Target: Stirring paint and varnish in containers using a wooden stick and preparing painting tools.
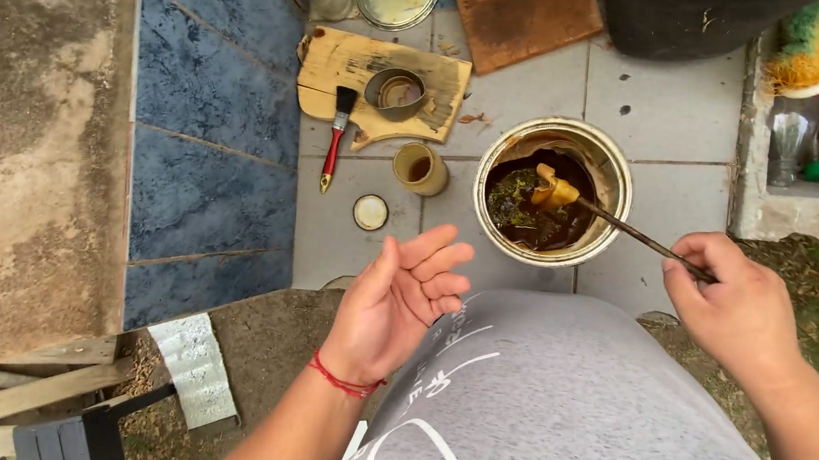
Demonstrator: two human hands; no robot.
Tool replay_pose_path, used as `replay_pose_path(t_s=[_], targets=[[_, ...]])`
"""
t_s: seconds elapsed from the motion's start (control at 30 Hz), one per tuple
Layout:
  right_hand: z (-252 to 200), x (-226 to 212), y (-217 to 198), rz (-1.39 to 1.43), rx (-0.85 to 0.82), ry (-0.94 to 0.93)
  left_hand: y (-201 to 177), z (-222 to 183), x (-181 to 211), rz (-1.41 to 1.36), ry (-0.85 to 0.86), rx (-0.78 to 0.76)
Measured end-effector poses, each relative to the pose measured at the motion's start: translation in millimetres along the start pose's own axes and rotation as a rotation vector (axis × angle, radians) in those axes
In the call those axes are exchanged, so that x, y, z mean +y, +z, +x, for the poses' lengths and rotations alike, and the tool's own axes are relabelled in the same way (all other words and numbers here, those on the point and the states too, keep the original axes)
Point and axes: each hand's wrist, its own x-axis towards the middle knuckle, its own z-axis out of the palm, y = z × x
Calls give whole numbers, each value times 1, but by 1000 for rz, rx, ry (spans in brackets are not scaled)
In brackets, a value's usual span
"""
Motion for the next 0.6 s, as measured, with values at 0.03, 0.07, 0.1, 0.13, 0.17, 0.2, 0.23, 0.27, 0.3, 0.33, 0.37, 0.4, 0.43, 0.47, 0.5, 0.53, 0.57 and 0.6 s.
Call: replay_pose_path(t_s=[0.03,0.07,0.1,0.13,0.17,0.2,0.23,0.27,0.3,0.33,0.37,0.4,0.43,0.47,0.5,0.53,0.57,0.6], targets=[[0,-2,-1,4,-13,4,4,-2,0,6,-1,1],[0,-3,-3,8,-20,15,7,-2,0,11,-8,-4],[0,-3,-5,5,-17,25,2,-2,-5,9,-18,-9],[0,-4,-5,-7,-22,16,-3,-2,-10,27,27,55],[1,-5,-5,-18,-28,7,-9,-3,-15,47,71,120],[1,-4,-5,-18,-29,7,-6,-2,-14,47,71,121],[1,-3,-5,-17,-18,-8,-4,-1,-14,78,125,73],[1,-2,-4,-16,-8,-26,-1,-1,-13,109,180,26],[2,-2,-2,-15,-11,-28,-1,-1,-10,109,182,30],[2,0,-1,-29,1,-43,1,0,-8,150,222,11],[2,3,0,-43,12,-58,2,2,-7,191,262,-8],[1,3,0,-53,15,-44,0,3,-7,180,250,-16],[1,3,0,-32,19,-60,-1,5,-8,188,278,40],[1,3,0,-13,19,-82,-3,4,-9,193,308,102],[-1,3,-4,-27,16,-72,-4,6,-11,180,297,101],[0,-1,-5,1,0,-52,-6,6,-10,194,276,152],[0,-5,-6,28,-16,-32,-7,6,-9,209,253,202],[0,-7,-8,25,-18,-36,-8,6,-11,205,258,204]])
